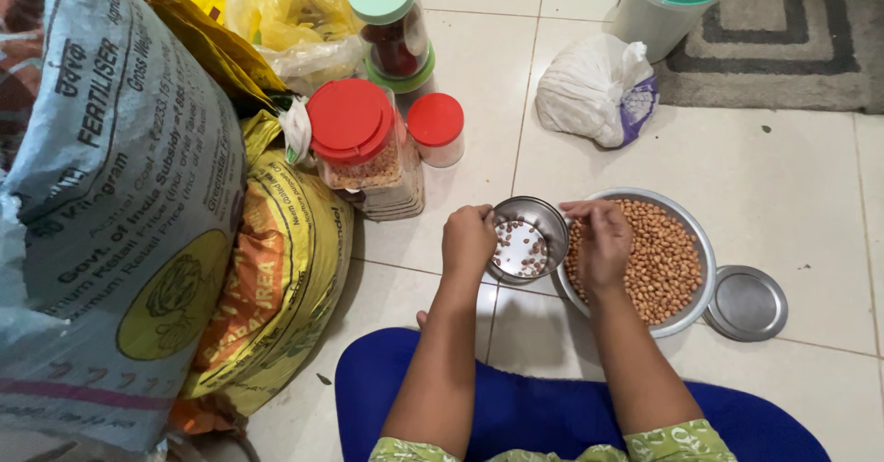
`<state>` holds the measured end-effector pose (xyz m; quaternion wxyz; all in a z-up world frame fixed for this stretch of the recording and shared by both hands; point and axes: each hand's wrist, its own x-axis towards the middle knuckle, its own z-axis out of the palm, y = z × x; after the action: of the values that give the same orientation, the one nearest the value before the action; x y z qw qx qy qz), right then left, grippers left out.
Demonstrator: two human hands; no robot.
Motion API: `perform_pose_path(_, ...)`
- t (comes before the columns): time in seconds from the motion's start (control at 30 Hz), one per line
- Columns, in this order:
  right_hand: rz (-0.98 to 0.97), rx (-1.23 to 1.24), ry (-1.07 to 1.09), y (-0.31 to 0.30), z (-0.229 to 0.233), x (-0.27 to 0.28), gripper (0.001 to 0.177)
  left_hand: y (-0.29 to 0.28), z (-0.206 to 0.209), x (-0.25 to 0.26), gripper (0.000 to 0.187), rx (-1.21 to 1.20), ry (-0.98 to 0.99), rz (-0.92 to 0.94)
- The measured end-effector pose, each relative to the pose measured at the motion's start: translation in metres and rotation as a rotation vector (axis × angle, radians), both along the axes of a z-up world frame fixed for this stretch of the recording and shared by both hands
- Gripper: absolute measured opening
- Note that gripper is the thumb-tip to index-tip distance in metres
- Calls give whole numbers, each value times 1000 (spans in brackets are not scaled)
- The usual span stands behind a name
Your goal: The person sits on the floor and transfers white grains from a yellow plastic bag into a small clear container, then closes it with a red lid. Next, the person scoops brown beans from a metal bowl into a metal canister using their hand.
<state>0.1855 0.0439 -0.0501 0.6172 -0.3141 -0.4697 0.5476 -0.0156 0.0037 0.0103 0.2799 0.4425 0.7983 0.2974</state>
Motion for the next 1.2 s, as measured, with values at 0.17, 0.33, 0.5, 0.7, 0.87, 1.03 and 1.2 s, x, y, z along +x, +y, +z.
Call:
perform_pose_path(0.17, -357, 169, -1157, 12, -4, 82, 17, -2, -10, 1, 25, 10, 112, -29)
perform_pose_path(0.33, -504, 32, -1423, -9, -45, 124, 28, 1, -11, 1, 29, 39, 157, -27)
perform_pose_path(0.5, -736, -145, -1338, -26, -75, 122, 49, -2, -9, 2, 29, -23, 156, -51)
perform_pose_path(0.7, -769, -222, -1350, -25, -83, 129, 52, 0, -11, 0, 30, -30, 180, -54)
perform_pose_path(0.87, -677, -136, -1424, -13, -96, 125, 56, 2, -13, 1, 30, -23, 199, -63)
perform_pose_path(1.03, -602, -9, -1352, -14, -93, 114, 47, 2, -12, 1, 29, -82, 197, -71)
perform_pose_path(1.2, -616, 132, -1368, -19, -75, 96, 23, 2, -11, 2, 29, -37, 211, -74)
